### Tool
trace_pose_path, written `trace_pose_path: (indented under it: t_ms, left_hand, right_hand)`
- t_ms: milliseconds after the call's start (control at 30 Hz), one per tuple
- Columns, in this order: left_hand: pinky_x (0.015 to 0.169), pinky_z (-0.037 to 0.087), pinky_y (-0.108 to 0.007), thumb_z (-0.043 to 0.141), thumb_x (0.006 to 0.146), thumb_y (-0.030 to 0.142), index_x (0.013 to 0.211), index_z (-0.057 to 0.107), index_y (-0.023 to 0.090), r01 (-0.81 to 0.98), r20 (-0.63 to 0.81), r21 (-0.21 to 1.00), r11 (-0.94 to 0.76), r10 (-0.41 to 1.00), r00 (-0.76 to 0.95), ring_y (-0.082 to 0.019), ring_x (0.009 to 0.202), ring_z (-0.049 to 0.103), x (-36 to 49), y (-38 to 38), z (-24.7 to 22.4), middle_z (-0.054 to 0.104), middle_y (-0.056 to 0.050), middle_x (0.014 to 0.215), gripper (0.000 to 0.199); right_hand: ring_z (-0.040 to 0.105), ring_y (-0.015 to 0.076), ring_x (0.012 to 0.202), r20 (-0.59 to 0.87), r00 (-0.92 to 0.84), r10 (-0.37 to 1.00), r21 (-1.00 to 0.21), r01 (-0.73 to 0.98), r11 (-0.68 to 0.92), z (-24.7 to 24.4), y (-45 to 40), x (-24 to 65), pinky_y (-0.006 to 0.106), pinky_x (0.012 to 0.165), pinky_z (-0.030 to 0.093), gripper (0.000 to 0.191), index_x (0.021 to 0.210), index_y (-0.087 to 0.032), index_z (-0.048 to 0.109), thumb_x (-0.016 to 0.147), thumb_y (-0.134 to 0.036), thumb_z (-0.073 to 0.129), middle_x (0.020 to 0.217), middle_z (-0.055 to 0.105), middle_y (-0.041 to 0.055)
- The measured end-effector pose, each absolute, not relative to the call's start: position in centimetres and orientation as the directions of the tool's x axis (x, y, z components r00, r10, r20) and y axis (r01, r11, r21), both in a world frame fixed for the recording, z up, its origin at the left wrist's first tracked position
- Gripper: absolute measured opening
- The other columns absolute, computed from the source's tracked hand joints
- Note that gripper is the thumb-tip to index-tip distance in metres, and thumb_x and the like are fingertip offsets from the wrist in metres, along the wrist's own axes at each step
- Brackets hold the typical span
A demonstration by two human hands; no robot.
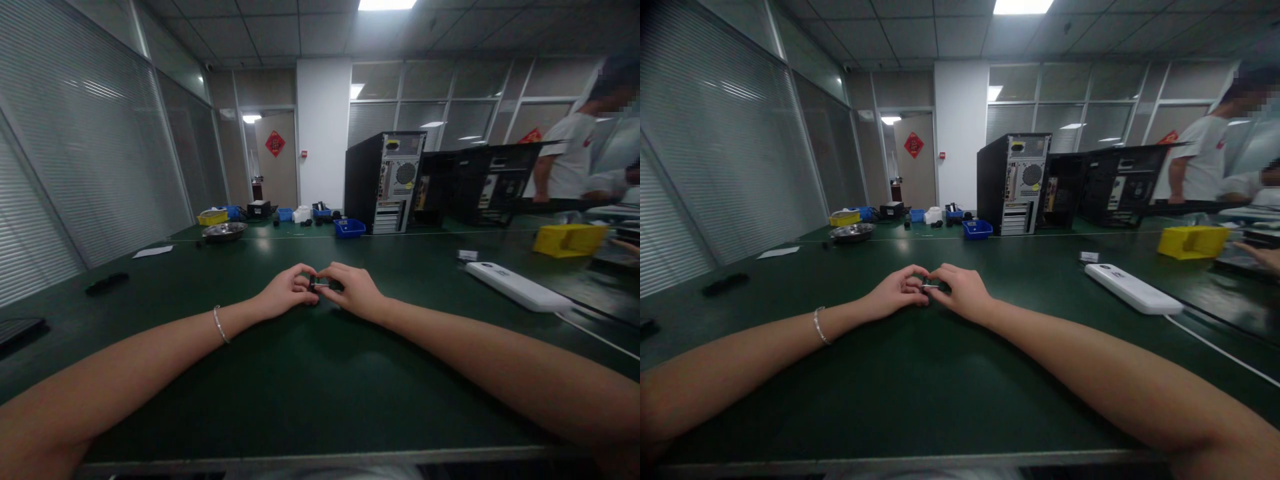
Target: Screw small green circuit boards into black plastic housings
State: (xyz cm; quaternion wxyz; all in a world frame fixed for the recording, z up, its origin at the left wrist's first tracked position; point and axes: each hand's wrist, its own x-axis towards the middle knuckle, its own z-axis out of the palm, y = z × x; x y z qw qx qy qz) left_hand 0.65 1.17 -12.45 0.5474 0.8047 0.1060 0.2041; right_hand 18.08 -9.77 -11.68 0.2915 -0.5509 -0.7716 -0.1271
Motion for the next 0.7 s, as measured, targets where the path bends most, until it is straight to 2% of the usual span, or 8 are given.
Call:
trace_pose_path:
  t_ms: [133,300,467,700]
  left_hand:
    - [0.082,0.05,-0.04,0.07,0.072,0.019,0.12,0.05,0.015,-0.034,0.196,0.935,-0.354,0.432,0.88,-0.021,0.084,0.067,0.82,1.04,-12.68,0.067,-0.006,0.09,0.052]
    - [0.09,0.047,-0.041,0.071,0.071,0.016,0.127,0.047,0.014,-0.084,0.177,0.97,-0.227,0.426,0.888,-0.023,0.093,0.065,0.73,0.54,-12.25,0.067,-0.011,0.104,0.061]
    - [0.088,0.048,-0.041,0.061,0.082,0.024,0.123,0.051,0.012,-0.163,0.155,0.986,-0.025,0.473,0.867,-0.021,0.09,0.065,0.91,0.23,-12.22,0.067,-0.012,0.101,0.044]
    - [0.085,0.048,-0.036,0.066,0.079,0.028,0.106,0.063,0.012,-0.128,0.145,0.989,-0.068,0.472,0.869,-0.019,0.087,0.064,1.21,0.77,-13.01,0.067,-0.01,0.099,0.031]
  right_hand:
    - [0.057,0.0135,0.074,0.6,-0.243,0.762,-0.048,0.94,0.338,-11.74,-9.89,17.91,0.022,0.06,0.036,0.024,0.104,-0.021,0.063,0.087,-0.037,0.053,0.088,0.062,0.0025]
    - [0.058,0.0147,0.08,0.613,-0.229,0.756,-0.053,0.943,0.328,-11.66,-9.98,17.8,0.023,0.064,0.038,0.023,0.104,-0.022,0.061,0.088,-0.036,0.052,0.091,0.063,0.003]
    - [0.059,0.0154,0.082,0.616,-0.224,0.755,-0.054,0.945,0.324,-11.72,-9.93,17.85,0.023,0.067,0.038,0.023,0.106,-0.023,0.06,0.089,-0.035,0.052,0.092,0.064,0.0029]
    - [0.059,0.0161,0.084,0.608,-0.255,0.752,-0.029,0.94,0.341,-11.79,-9.83,17.57,0.023,0.064,0.037,0.028,0.104,-0.023,0.061,0.09,-0.044,0.048,0.09,0.065,0.0035]
